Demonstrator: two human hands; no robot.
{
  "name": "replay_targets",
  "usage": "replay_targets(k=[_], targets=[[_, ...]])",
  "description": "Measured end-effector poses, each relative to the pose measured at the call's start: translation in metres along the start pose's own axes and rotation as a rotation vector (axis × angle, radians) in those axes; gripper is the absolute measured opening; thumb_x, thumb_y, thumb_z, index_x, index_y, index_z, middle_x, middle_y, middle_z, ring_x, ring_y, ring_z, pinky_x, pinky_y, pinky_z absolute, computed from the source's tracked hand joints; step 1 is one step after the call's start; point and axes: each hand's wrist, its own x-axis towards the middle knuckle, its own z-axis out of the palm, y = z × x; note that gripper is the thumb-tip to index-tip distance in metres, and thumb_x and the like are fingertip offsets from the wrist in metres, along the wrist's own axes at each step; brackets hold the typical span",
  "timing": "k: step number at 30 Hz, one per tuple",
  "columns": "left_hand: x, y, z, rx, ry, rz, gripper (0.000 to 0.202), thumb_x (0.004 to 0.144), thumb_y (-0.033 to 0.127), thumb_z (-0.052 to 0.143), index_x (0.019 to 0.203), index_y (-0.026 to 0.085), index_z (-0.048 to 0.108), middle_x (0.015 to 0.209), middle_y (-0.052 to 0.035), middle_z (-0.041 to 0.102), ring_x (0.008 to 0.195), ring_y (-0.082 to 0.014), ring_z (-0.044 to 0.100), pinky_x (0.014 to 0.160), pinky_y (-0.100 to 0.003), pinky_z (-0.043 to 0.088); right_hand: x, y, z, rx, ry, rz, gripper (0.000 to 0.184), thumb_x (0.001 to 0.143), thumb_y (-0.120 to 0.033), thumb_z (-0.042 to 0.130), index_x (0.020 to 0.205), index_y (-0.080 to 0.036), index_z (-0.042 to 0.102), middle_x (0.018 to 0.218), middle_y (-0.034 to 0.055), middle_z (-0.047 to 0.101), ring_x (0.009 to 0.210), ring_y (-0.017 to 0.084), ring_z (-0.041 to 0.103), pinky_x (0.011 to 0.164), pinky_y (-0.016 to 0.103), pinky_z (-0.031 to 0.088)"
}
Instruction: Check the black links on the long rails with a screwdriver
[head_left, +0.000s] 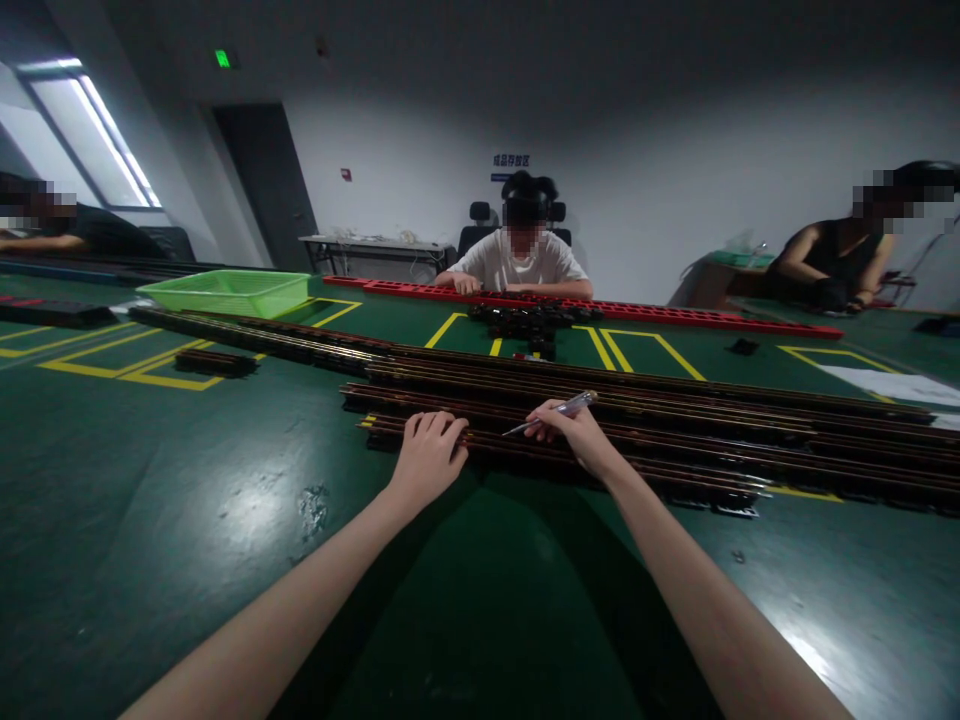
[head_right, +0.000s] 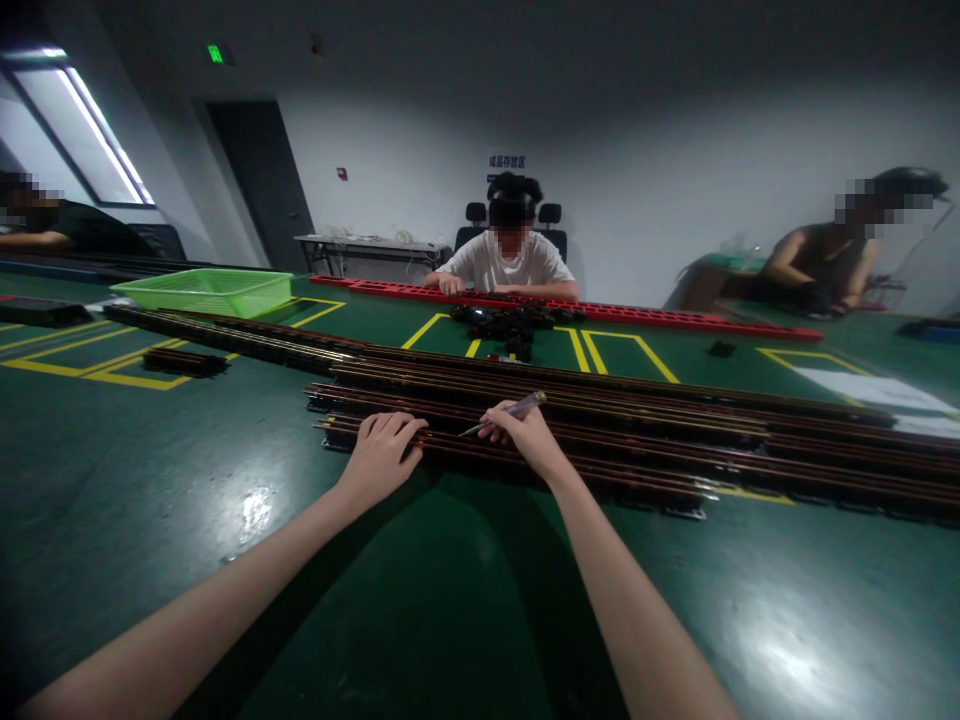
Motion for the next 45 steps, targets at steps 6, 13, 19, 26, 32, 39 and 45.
replay_targets(k=[6,13,19,26,32,39,45], targets=[[-0.001,0.000,0.001,-0.001,-0.007,0.022,0.031,0.083,0.017,0.044,0.111,0.018,0.058,0.107,-0.0077,0.061,0.103,-0.0235,0.051,0.096,-0.041,0.031,-0.002,-0.005,-0.004,-0.001,0.000,0.018,0.020,0.066,-0.033,0.061,0.065,-0.012,0.064,0.060,0.0061,0.067,0.052,0.012,0.055,0.048,0.023,0.038],[-0.001,0.001,-0.001,0.016,-0.012,0.028,0.030,0.084,0.017,0.043,0.110,0.018,0.059,0.108,-0.0078,0.061,0.103,-0.0237,0.052,0.095,-0.042,0.031,-0.002,-0.006,-0.009,0.015,0.009,0.018,0.015,0.063,-0.026,0.057,0.061,-0.013,0.064,0.057,0.0056,0.066,0.050,0.012,0.056,0.047,0.023,0.039],[0.000,0.002,-0.001,0.018,-0.016,0.023,0.030,0.084,0.017,0.042,0.109,0.018,0.059,0.108,-0.0077,0.062,0.103,-0.0237,0.052,0.095,-0.042,0.032,-0.002,-0.007,-0.008,0.042,0.023,0.020,0.014,0.061,-0.025,0.057,0.058,-0.013,0.063,0.054,0.0049,0.065,0.048,0.012,0.056,0.045,0.022,0.040],[0.000,0.001,-0.001,0.027,-0.021,0.017,0.030,0.084,0.017,0.041,0.108,0.017,0.059,0.108,-0.0078,0.062,0.103,-0.0239,0.052,0.094,-0.042,0.032,-0.002,-0.007,-0.009,0.124,0.112,0.064,0.013,0.057,-0.026,0.057,0.051,-0.015,0.060,0.046,0.0035,0.060,0.041,0.012,0.052,0.042,0.023,0.040],[-0.001,0.001,-0.001,0.015,-0.023,0.018,0.030,0.083,0.016,0.042,0.108,0.018,0.059,0.108,-0.0080,0.062,0.103,-0.0240,0.053,0.094,-0.042,0.032,-0.002,-0.004,-0.011,0.194,0.159,0.063,0.012,0.056,-0.024,0.056,0.048,-0.015,0.058,0.043,0.0021,0.056,0.040,0.011,0.049,0.040,0.023,0.037],[0.000,0.001,0.000,-0.008,-0.036,0.013,0.030,0.084,0.017,0.041,0.108,0.018,0.058,0.108,-0.0079,0.061,0.103,-0.0233,0.053,0.095,-0.041,0.031,-0.002,-0.001,-0.013,0.218,0.166,0.079,0.014,0.058,-0.026,0.055,0.048,-0.016,0.055,0.042,0.0004,0.052,0.039,0.010,0.047,0.038,0.022,0.034],[-0.001,0.001,-0.001,-0.008,-0.035,0.011,0.029,0.083,0.016,0.042,0.108,0.017,0.058,0.108,-0.0076,0.061,0.103,-0.0233,0.053,0.095,-0.041,0.031,-0.002,-0.006,-0.011,0.165,0.138,0.104,0.014,0.059,-0.029,0.058,0.054,-0.015,0.059,0.048,0.0026,0.058,0.043,0.011,0.052,0.041,0.022,0.037]])
